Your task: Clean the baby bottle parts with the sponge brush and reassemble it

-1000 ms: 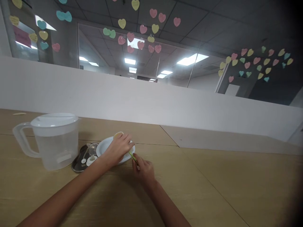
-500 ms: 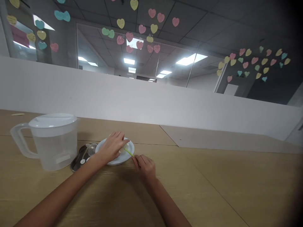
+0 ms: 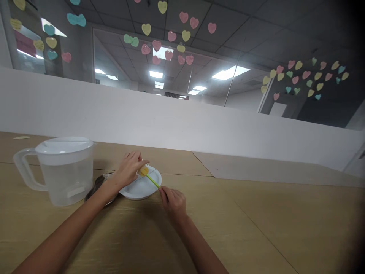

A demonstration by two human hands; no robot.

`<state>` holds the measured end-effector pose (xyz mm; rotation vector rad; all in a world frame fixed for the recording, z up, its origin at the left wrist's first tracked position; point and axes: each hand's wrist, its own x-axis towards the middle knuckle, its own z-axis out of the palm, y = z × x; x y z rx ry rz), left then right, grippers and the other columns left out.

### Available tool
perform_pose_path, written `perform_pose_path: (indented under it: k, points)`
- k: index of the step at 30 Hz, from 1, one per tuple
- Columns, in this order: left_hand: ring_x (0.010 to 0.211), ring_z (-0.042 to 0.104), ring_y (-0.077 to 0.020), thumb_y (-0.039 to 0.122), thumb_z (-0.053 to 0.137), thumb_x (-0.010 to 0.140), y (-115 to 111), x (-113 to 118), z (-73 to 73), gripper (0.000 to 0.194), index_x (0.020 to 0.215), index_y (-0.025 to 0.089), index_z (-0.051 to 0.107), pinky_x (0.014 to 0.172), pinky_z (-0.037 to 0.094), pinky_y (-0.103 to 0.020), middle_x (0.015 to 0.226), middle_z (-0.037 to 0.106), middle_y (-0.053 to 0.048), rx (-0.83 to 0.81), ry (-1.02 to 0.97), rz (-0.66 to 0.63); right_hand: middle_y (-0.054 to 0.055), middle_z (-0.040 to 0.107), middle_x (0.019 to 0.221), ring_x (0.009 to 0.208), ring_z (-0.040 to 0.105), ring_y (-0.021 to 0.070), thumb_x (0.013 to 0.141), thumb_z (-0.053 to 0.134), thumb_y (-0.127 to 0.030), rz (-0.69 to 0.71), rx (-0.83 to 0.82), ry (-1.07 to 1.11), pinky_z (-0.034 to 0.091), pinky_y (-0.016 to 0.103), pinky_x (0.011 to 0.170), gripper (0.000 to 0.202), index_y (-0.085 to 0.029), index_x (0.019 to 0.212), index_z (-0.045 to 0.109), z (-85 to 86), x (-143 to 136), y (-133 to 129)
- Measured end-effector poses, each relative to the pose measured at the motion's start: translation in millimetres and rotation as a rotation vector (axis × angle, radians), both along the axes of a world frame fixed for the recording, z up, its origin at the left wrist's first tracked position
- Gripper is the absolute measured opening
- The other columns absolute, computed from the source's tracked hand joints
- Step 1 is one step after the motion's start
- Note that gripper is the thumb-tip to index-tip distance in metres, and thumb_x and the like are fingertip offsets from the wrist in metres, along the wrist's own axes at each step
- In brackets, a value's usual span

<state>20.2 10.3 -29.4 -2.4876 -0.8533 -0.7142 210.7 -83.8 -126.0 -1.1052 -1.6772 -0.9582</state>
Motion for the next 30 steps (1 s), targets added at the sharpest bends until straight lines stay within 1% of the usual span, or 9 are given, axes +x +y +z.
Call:
perform_pose_path:
  k: [3,10,15,17,20,23,26,28,30]
  points:
    - [0.092,0.046,-0.0240,-0.001,0.049,0.065,6,-3,-1.8,0.055,0.113,0.025,0.060,0.074,0.035,-0.035,0.097,0.050,-0.010,0.036,-0.010,0.031,0.001,0.061,0.055,0.046,0.053,0.0090,0.094,0.045,-0.023,-0.010,0.002,-0.003,0.034,0.023,0.047,0.026,-0.016,0.077,0.063,-1.3,2,0]
    - [0.093,0.045,-0.0242,-0.002,0.047,0.066,7,-6,-1.4,0.056,0.114,0.024,0.058,0.076,0.034,-0.035,0.099,0.050,-0.010,0.083,-0.012,0.032,0.002,0.060,0.054,0.047,0.054,0.0095,0.094,0.044,-0.023,0.002,0.001,0.010,0.035,0.022,0.048,0.027,-0.015,0.077,0.063,-0.9,4,0]
    - [0.095,0.045,-0.0246,-0.002,0.045,0.068,13,-17,2.0,0.054,0.114,0.024,0.058,0.079,0.035,-0.036,0.101,0.050,-0.010,0.135,0.000,0.137,0.003,0.061,0.056,0.048,0.055,0.0102,0.092,0.046,-0.022,0.038,-0.007,0.056,0.037,0.020,0.050,0.025,-0.014,0.076,0.064,-2.6,6,0]
    - [0.095,0.045,-0.0251,-0.002,0.045,0.069,18,-26,3.5,0.052,0.113,0.023,0.058,0.080,0.035,-0.037,0.101,0.051,-0.011,0.172,-0.003,0.189,0.003,0.063,0.059,0.049,0.056,0.0101,0.092,0.045,-0.024,0.052,-0.038,0.181,0.037,0.020,0.051,0.025,-0.014,0.078,0.064,-2.9,8,0]
    - [0.093,0.046,-0.0250,-0.002,0.044,0.071,26,-37,4.7,0.048,0.110,0.022,0.060,0.080,0.035,-0.038,0.100,0.052,-0.011,0.231,0.012,0.235,0.003,0.064,0.064,0.051,0.055,0.0112,0.092,0.042,-0.034,0.027,-0.108,0.522,0.037,0.020,0.051,0.032,-0.014,0.079,0.063,-0.9,12,2]
    - [0.092,0.047,-0.0245,-0.002,0.042,0.075,29,-39,4.1,0.047,0.109,0.023,0.060,0.078,0.035,-0.038,0.099,0.054,-0.010,0.284,0.056,0.186,0.003,0.063,0.065,0.056,0.055,0.0146,0.089,0.039,-0.045,-0.049,-0.210,0.841,0.036,0.022,0.052,0.040,-0.014,0.080,0.062,0.4,21,6]
    - [0.092,0.047,-0.0239,-0.002,0.044,0.077,26,-28,0.5,0.043,0.107,0.024,0.060,0.079,0.034,-0.037,0.099,0.055,-0.009,0.316,0.103,0.099,0.006,0.064,0.071,0.063,0.057,0.0182,0.085,0.038,-0.045,-0.153,-0.373,1.009,0.038,0.024,0.056,0.039,-0.015,0.081,0.061,-4.5,34,13]
    - [0.093,0.047,-0.0237,0.003,0.047,0.079,21,-16,-4.6,0.035,0.104,0.023,0.061,0.080,0.033,-0.037,0.099,0.056,-0.008,0.318,0.126,0.043,0.008,0.065,0.074,0.067,0.059,0.0198,0.083,0.039,-0.040,-0.210,-0.475,1.049,0.039,0.025,0.058,0.034,-0.015,0.081,0.061,-11.0,43,19]
    - [0.094,0.047,-0.0230,0.009,0.050,0.082,16,-2,-11.4,0.027,0.102,0.023,0.061,0.081,0.033,-0.037,0.097,0.057,-0.007,0.303,0.165,-0.030,0.009,0.066,0.075,0.068,0.060,0.0203,0.081,0.040,-0.035,-0.231,-0.541,1.053,0.040,0.025,0.057,0.029,-0.015,0.079,0.061,-17.9,48,24]
